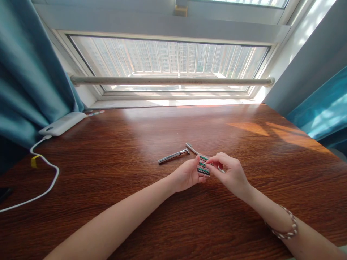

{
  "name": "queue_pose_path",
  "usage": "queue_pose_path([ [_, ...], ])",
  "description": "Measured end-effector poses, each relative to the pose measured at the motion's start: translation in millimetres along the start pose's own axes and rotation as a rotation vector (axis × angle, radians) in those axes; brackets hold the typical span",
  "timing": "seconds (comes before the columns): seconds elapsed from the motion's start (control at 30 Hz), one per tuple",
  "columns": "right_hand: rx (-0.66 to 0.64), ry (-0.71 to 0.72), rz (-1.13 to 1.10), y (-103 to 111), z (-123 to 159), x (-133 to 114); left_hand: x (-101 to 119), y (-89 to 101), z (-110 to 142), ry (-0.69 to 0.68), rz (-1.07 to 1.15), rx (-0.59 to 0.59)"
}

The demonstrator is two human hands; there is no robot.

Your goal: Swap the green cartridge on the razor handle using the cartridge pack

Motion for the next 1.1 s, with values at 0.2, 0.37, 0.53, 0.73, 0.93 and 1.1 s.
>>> queue_pose_path([
  [0.2, -0.043, -0.036, -0.027, -2.2, 0.3, 1.9, -0.5, 0.9, -0.8, 0.005, -0.006, 0.019],
  [0.37, 0.01, -0.118, -0.116, 1.0, 0.9, 3.1, 1.1, -0.6, 0.5, 0.0, -0.024, 0.026],
  [0.53, 0.115, -0.375, -0.109, 9.3, -0.5, 22.0, 5.3, -6.4, 4.7, 0.026, -0.029, -0.004],
  [0.73, -0.085, -0.48, 0.21, 7.9, -2.1, 55.2, 8.5, -8.1, 8.1, 0.019, 0.018, -0.014],
  [0.93, -0.087, -0.504, 0.366, 8.9, -1.3, 70.2, 9.4, -7.0, 8.4, 0.021, 0.067, 0.006],
  [1.1, -0.033, -0.444, 0.358, 9.4, -3.1, 60.5, 9.3, -5.6, 7.9, 0.012, 0.062, 0.002],
])
Point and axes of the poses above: each hand's wrist, its own z-axis away from the middle knuckle, its own y-axis out of the back of the hand, x = y × z, the point moved 2 cm from there along -z, towards the middle knuckle, and after that the axes turned 11 degrees about y, right-handed, at the moved point
